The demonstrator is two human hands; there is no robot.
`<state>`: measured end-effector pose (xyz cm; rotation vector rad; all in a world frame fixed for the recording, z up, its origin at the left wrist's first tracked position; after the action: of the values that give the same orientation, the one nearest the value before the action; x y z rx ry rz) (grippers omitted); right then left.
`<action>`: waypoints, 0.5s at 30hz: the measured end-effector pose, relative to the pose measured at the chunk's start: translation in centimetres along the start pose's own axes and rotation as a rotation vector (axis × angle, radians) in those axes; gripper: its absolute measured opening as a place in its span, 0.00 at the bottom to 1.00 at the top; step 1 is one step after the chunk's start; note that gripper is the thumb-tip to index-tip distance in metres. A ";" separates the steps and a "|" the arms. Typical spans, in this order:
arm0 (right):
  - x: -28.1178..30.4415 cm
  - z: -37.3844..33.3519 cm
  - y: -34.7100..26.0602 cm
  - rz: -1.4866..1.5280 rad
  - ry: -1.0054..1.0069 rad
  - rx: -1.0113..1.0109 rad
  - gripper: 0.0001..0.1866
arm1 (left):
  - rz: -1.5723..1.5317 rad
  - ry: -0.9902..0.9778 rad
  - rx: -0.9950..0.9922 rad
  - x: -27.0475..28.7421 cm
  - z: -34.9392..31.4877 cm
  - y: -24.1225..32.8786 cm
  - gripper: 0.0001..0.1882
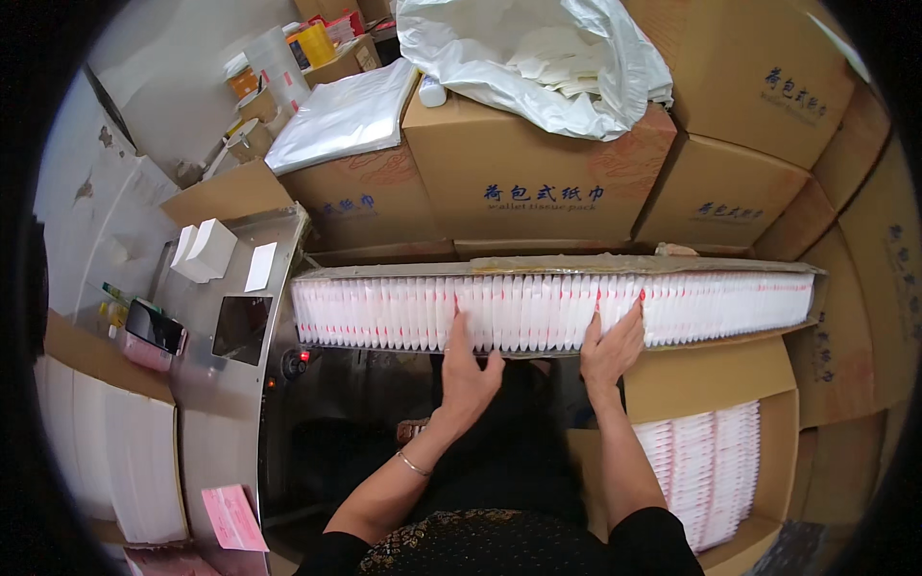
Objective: The person is folding, checking, and packing bundles of wallet tissue packs into cardboard boxes.
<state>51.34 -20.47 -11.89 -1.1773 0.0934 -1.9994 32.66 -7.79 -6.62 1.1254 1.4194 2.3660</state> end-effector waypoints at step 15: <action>1.6 2.8 1.2 0.476 -0.271 -0.323 0.49 | 0.516 0.150 -0.055 3.7 1.6 -4.2 0.41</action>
<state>53.75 -21.48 -9.67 -1.4581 0.5243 -1.4284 30.17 -2.67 -7.70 1.4716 1.2037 2.8669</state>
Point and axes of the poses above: each hand's wrist, its own z-axis towards the middle knuckle, its own x-axis out of the back of the hand, y = z × x, the point moved 1 cm from there along z, towards the middle knuckle, and after that the axes turned 8 degrees about -y, right-handed, at the moved point
